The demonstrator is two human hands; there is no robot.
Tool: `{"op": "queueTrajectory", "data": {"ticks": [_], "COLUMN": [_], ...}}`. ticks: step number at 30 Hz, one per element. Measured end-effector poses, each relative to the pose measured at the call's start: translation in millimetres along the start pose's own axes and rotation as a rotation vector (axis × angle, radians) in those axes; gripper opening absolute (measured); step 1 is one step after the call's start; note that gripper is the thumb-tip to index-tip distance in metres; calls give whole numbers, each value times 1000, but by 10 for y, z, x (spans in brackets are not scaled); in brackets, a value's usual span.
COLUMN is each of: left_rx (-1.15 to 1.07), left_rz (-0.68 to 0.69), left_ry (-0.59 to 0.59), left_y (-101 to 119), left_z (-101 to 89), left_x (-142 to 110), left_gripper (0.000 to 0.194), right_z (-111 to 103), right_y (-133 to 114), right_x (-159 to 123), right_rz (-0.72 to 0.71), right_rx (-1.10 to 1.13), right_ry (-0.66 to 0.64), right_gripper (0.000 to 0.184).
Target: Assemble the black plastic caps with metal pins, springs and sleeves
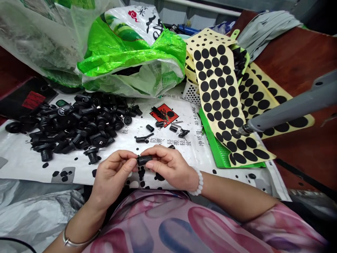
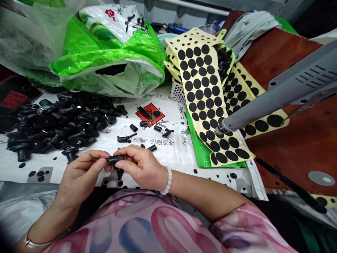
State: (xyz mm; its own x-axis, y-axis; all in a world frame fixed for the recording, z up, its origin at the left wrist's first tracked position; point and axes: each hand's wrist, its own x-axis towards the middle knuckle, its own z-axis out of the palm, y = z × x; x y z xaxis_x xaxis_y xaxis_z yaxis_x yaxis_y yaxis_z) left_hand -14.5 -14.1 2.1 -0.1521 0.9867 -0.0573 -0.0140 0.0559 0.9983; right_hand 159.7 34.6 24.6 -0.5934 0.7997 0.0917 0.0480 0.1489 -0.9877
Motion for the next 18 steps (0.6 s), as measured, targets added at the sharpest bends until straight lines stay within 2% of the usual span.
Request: {"op": "queueTrajectory", "data": {"ticks": [2,4,7,10,13,16,18], "left_rx": [67,182,364,510,620,614,548], "left_rz": [0,114,344,500,590,597,538], "left_ry": [-43,-36,4,13,-1,-19,0], "left_y": [-4,-11,-9,7,2,-43,-81], "left_z": [-22,-37,-36,-23,-11,9,27], "left_x": [-8,-17,-21,-9,8,13,2], "left_gripper": [15,9,8,13,18,19,15], "right_z": [-21,-39,-42,-23,-2,9,4], "right_y": [17,44,80,100,120,142,149], "right_x": [-10,-13,-12,-17,-31,-45,-54], "right_rz": [-209,-362,-391,-294,-33,247,242], "right_rx": [-242,-393,-469,-423,-193,113,137], "right_ry": [32,44,57,53,8,-41,-24], "right_gripper": [19,20,22,20,20,25,25]}}
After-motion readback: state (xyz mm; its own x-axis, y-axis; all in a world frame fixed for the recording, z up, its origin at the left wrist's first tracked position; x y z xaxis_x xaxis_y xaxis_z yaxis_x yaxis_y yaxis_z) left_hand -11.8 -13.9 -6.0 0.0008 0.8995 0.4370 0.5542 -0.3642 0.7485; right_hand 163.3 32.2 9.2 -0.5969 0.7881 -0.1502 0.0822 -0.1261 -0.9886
